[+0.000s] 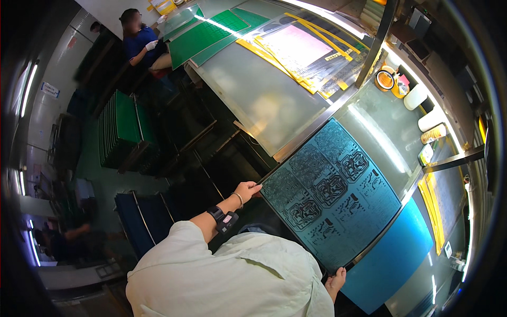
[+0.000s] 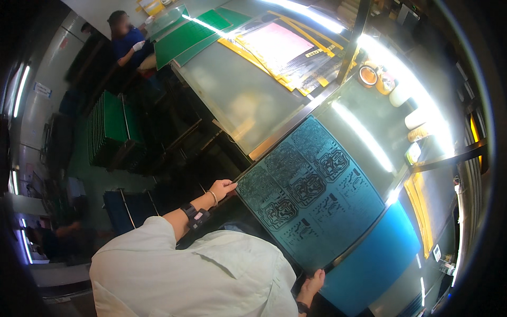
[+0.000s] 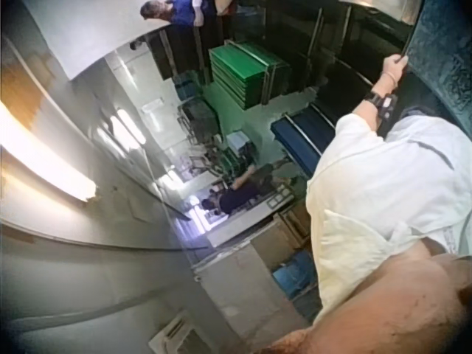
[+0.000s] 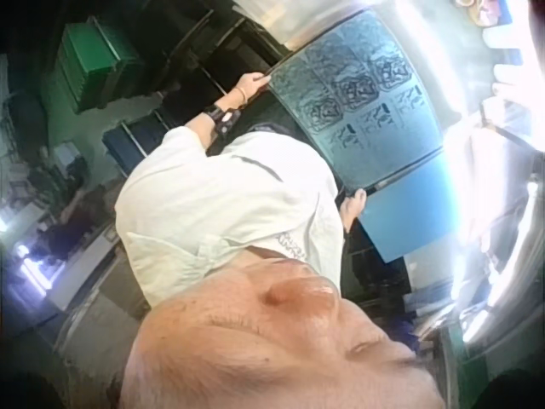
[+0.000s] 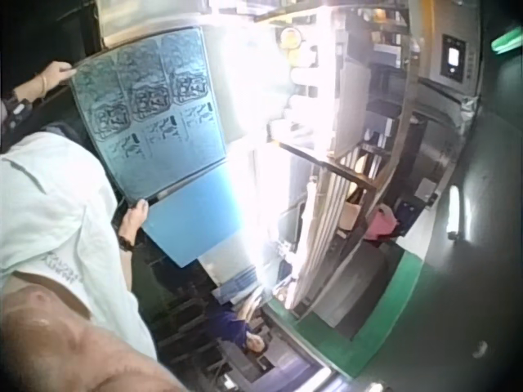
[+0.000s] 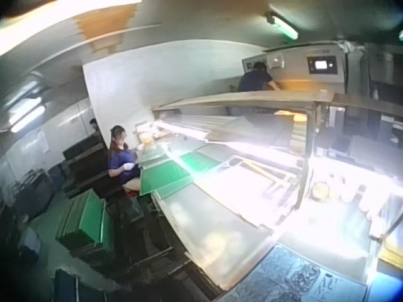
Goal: The recorder is inspecting and organizing blue sheets and patterned transparent plates on workstations and placing them in racks.
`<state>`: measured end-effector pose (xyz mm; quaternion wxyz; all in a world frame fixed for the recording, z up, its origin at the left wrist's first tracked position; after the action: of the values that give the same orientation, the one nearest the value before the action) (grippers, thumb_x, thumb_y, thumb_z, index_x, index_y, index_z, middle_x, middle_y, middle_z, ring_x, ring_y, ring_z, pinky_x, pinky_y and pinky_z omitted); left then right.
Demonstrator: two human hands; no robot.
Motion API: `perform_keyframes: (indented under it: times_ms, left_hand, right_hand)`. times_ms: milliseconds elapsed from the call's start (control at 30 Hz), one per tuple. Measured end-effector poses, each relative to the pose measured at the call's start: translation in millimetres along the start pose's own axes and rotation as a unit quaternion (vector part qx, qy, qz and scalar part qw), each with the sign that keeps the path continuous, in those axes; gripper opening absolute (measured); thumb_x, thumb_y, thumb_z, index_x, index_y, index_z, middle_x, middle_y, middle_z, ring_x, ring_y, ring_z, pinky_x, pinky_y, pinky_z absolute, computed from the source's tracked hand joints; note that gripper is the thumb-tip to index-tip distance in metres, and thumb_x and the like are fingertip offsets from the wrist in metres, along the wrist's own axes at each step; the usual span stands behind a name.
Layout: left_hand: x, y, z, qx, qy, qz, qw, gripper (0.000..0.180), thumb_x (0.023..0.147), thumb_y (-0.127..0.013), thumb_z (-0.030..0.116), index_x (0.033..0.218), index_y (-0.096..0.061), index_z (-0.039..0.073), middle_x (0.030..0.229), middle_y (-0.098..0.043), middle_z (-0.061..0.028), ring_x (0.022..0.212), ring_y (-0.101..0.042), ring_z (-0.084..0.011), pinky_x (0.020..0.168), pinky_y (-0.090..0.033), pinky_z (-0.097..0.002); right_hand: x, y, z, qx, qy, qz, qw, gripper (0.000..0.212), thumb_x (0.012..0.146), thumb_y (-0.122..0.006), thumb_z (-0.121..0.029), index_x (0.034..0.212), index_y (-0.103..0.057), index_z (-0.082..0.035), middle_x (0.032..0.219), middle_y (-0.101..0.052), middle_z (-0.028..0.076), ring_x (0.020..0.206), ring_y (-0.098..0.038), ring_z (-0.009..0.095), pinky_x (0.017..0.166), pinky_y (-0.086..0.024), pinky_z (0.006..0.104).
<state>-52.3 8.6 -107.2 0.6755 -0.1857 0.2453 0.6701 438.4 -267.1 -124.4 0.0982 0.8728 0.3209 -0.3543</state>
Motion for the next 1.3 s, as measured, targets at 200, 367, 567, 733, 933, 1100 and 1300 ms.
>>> perform_keyframes:
  times_ms: [200,367,567,733,933,1100,1300]
  left_hand:
    - [2,-9,-9,-0.094,0.105,-0.101,0.985,0.025,0.084,-0.060,0.029,0.082,-0.061,0.004,0.075,-0.065,-0.0063,0.068,-0.063,-0.0150,0.065,-0.049,-0.0259]
    - [28,-19,18,-0.046,0.158,-0.235,0.958,0.023,0.083,-0.061,0.032,0.091,-0.063,0.011,0.066,-0.058,0.0014,0.056,-0.054,-0.0107,0.056,-0.044,-0.0241]
    - [35,-86,66,-0.042,0.079,-0.302,0.949,0.015,0.084,-0.061,0.024,0.080,-0.060,0.009,0.069,-0.055,0.0033,0.062,-0.052,-0.0078,0.057,-0.042,-0.0227]
    - [-25,-169,264,0.015,-0.230,-0.344,0.910,0.017,0.084,-0.061,0.022,0.084,-0.063,0.005,0.074,-0.058,0.0014,0.068,-0.053,-0.0087,0.062,-0.043,-0.0229]
    - [-151,-299,466,-0.129,-0.301,-0.571,0.753,0.046,0.092,-0.042,0.035,0.124,-0.045,0.003,0.116,-0.055,-0.0107,0.101,-0.057,-0.0209,0.085,-0.045,-0.0312]
    - [-115,-345,341,-0.030,-0.169,-0.569,0.804,0.041,0.089,-0.051,0.024,0.122,-0.047,0.000,0.112,-0.058,-0.0148,0.096,-0.060,-0.0225,0.076,-0.048,-0.0295]
    - [-96,-295,187,0.145,-0.061,-0.443,0.883,0.033,0.088,-0.054,0.032,0.110,-0.059,0.008,0.098,-0.064,-0.0049,0.087,-0.061,-0.0111,0.070,-0.046,-0.0225]
  right_hand:
    - [-25,-40,-54,0.011,-0.034,-0.123,0.992,0.032,0.089,-0.048,-0.016,0.117,-0.044,-0.001,0.108,-0.055,0.009,0.098,-0.054,0.022,0.084,-0.044,0.0337]
    - [-56,-82,-144,-0.073,0.044,-0.206,0.975,0.047,0.081,-0.053,-0.005,0.125,-0.038,0.003,0.115,-0.052,0.011,0.103,-0.050,0.024,0.094,-0.034,0.0333]
    - [-130,-57,-233,-0.056,0.164,-0.218,0.961,0.052,0.073,-0.061,-0.002,0.121,-0.043,0.005,0.111,-0.056,0.013,0.101,-0.053,0.025,0.090,-0.039,0.0355]
    - [-179,45,-262,-0.035,0.302,-0.047,0.951,0.053,0.078,-0.061,-0.014,0.121,-0.041,0.008,0.110,-0.055,0.016,0.098,-0.055,0.025,0.084,-0.043,0.0329]
    - [-208,112,-358,0.062,0.473,0.118,0.871,0.053,0.086,-0.054,-0.033,0.117,-0.044,0.008,0.110,-0.053,0.013,0.098,-0.053,0.023,0.083,-0.042,0.0300]
    - [-154,102,-489,0.221,0.453,-0.012,0.863,0.041,0.087,-0.055,-0.028,0.109,-0.050,0.007,0.096,-0.057,0.010,0.083,-0.058,0.019,0.073,-0.047,0.0278]
    - [-57,67,-636,0.207,0.542,-0.121,0.805,0.014,0.083,-0.059,-0.010,0.092,-0.058,0.000,0.092,-0.061,0.011,0.080,-0.058,0.016,0.069,-0.047,0.0232]
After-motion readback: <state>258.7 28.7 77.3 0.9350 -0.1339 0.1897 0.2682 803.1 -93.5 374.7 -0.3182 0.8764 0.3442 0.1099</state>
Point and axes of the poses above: each hand's wrist, its own x-axis towards the middle knuckle, its own y-axis out of the back of the hand, z = x × y, the point moved 9 cm from there along x, towards the middle knuckle
